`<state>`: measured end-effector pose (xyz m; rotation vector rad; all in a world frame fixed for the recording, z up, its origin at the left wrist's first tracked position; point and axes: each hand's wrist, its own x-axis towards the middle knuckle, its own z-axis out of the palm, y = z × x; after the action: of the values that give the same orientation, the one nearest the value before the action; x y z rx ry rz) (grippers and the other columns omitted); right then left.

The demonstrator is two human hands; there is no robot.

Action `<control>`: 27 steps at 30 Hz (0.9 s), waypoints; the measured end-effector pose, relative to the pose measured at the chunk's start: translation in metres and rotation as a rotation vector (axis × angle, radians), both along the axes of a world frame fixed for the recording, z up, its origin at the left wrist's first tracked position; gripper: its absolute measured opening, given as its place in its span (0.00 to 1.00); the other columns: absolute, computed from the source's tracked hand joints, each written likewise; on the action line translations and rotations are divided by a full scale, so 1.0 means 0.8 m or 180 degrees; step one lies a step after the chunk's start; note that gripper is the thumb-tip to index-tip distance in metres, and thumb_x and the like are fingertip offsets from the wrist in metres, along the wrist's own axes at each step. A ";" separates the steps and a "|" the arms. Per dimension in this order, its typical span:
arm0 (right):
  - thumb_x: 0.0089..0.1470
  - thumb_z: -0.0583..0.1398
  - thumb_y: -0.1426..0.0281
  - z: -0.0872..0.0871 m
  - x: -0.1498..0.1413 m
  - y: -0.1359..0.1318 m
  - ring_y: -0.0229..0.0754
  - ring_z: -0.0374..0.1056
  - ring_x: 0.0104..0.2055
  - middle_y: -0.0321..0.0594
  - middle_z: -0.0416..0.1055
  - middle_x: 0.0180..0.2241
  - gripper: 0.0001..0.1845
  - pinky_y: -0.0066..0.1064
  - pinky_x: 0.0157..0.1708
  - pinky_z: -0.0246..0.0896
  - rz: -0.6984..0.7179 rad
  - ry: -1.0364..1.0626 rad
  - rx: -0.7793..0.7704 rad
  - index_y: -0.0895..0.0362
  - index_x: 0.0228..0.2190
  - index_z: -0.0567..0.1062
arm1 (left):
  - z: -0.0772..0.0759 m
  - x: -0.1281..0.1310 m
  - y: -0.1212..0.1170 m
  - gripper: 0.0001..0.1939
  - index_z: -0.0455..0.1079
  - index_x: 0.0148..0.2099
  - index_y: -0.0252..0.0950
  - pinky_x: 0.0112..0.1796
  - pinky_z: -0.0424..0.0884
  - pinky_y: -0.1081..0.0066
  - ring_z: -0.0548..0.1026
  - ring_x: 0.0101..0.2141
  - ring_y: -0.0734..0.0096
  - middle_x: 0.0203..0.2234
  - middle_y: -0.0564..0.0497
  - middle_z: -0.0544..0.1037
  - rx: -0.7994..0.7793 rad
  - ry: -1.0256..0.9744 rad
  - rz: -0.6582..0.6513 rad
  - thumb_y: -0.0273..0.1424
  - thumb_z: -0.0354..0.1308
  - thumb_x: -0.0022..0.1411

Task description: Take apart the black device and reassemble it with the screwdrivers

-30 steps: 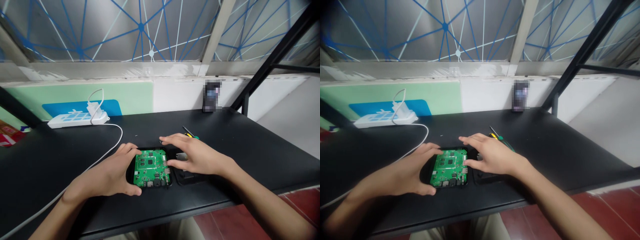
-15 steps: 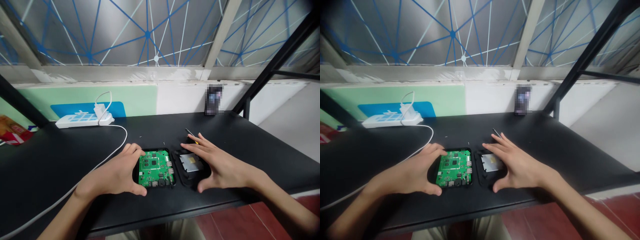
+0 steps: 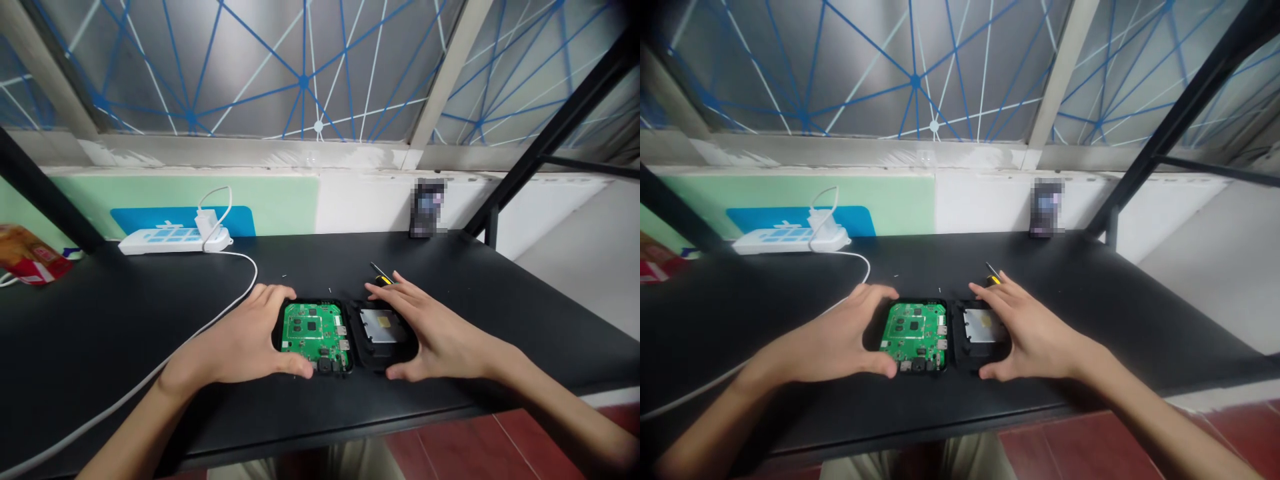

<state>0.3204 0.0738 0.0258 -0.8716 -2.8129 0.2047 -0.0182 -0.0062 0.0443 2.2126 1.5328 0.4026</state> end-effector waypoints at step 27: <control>0.47 0.62 0.36 0.009 -0.121 -0.010 0.63 0.67 0.60 0.66 0.68 0.59 0.65 0.56 0.58 0.69 0.0345 0.0772 0.1098 0.70 0.68 0.52 | -0.011 0.010 0.011 0.54 0.43 0.73 0.44 0.61 0.65 0.40 0.62 0.65 0.39 0.66 0.37 0.61 0.1102 -0.0285 -0.0337 0.45 0.72 0.55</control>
<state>0.2234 0.0659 0.0329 -0.5747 -2.5618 -0.1482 -0.0104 0.0028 0.0359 2.4821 1.3752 0.7725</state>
